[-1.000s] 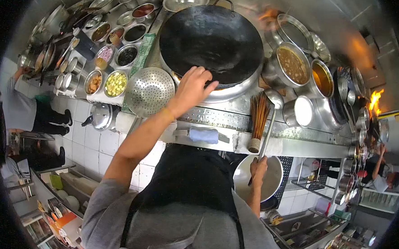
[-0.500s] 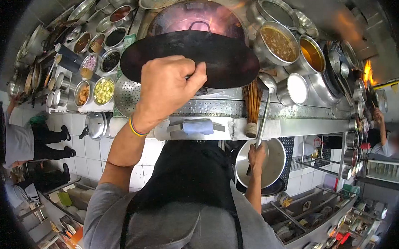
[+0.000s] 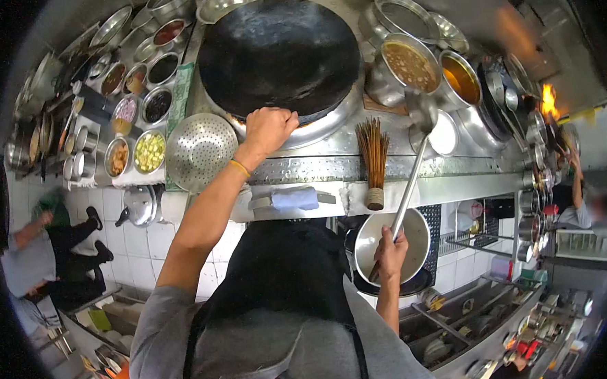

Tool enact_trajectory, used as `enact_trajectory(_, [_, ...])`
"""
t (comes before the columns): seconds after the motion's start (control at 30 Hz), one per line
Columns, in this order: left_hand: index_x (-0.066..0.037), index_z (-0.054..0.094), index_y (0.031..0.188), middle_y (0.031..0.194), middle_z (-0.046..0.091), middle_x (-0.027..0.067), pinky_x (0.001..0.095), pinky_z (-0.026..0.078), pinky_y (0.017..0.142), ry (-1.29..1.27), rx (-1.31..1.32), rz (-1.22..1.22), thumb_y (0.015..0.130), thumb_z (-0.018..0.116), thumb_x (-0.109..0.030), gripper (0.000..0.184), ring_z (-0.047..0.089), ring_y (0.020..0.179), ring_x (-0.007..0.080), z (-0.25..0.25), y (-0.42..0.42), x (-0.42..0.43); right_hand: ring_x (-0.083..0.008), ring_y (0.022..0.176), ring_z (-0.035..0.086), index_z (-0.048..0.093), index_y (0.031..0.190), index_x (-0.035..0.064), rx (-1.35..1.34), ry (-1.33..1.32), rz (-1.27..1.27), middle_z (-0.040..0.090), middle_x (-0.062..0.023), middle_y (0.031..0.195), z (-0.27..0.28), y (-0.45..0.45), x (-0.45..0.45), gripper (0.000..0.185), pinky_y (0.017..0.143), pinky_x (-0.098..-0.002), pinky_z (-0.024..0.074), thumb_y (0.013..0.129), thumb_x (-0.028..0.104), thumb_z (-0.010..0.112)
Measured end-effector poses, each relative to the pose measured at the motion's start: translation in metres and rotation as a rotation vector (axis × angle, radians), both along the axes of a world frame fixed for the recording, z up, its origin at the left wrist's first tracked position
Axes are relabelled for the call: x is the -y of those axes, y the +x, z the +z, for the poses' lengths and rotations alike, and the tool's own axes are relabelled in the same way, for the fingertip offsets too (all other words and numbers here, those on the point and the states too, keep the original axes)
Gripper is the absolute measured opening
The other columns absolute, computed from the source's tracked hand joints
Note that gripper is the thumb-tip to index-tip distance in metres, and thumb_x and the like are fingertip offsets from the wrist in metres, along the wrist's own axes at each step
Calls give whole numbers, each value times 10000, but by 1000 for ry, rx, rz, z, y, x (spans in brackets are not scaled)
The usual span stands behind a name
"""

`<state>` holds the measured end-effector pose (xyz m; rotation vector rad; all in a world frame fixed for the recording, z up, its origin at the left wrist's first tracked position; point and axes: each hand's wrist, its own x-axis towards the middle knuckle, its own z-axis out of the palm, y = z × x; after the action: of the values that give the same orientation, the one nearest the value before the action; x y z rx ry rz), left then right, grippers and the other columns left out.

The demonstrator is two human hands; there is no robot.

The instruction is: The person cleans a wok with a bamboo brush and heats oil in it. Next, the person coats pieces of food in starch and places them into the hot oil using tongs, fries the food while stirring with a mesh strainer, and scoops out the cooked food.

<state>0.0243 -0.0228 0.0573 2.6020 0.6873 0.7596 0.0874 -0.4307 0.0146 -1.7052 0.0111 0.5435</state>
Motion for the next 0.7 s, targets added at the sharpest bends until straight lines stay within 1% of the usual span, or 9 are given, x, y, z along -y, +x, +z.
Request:
enact_trajectory(0.07, [-69,682,649,686,667,143,462,528,586,-8,-18,8,878,604,-328,354,652,613,349,8,-2,4,-94,354,415,493,812,86,-46,139,-4,438,14,526,35,-3,-14,207,318,-258,339,974,179,584])
enact_trajectory(0.17, [-74,690,663,704,672,144,462,526,591,-33,-33,-21,875,605,-326,339,654,626,347,16,-1,5,-94,364,424,511,860,64,127,188,43,447,10,536,66,13,-36,195,320,-257,346,980,203,577])
enact_trajectory(0.23, [-80,695,673,719,675,146,469,527,606,-10,-43,-1,871,606,-334,334,661,656,352,12,1,4,-102,380,448,514,912,34,214,162,-6,455,3,547,125,16,-70,165,338,-256,370,974,177,569])
enact_trajectory(0.3, [-80,695,674,725,675,150,477,528,618,-7,-27,13,871,600,-337,337,662,668,361,6,1,5,-107,388,460,532,1049,-7,292,41,67,448,7,545,157,41,-86,173,354,-258,379,948,129,562])
enact_trajectory(0.37, [-74,695,680,729,673,160,484,529,632,2,-47,18,876,591,-339,346,660,675,374,7,2,6,-133,408,502,563,1100,-44,319,-132,140,501,-14,556,171,88,-98,256,382,-282,411,895,110,573])
enact_trajectory(0.43, [-67,696,686,733,672,169,489,530,644,10,-78,21,880,584,-341,354,659,679,385,9,2,8,-181,428,555,586,1114,-74,525,-289,220,584,-77,586,159,145,-112,336,409,-327,443,849,133,595])
enact_trajectory(0.5, [-60,696,692,735,670,177,493,530,652,10,-110,38,886,577,-341,361,657,681,393,13,1,8,-198,480,597,625,967,-66,593,-421,223,604,-109,616,156,172,-135,246,459,-355,480,804,115,585])
enact_trajectory(0.6, [-71,710,699,723,674,187,498,535,657,-8,-129,42,877,585,-345,351,664,687,397,12,3,6,-219,499,626,644,888,-71,675,-543,232,615,-138,613,155,189,-155,229,483,-361,506,776,118,580])
enact_trajectory(0.7, [-69,710,698,713,670,197,498,537,656,-23,-112,51,877,587,-344,351,665,681,401,12,1,8,-240,509,646,645,813,-77,584,-639,296,623,-153,608,165,196,-165,219,492,-371,520,744,123,585])
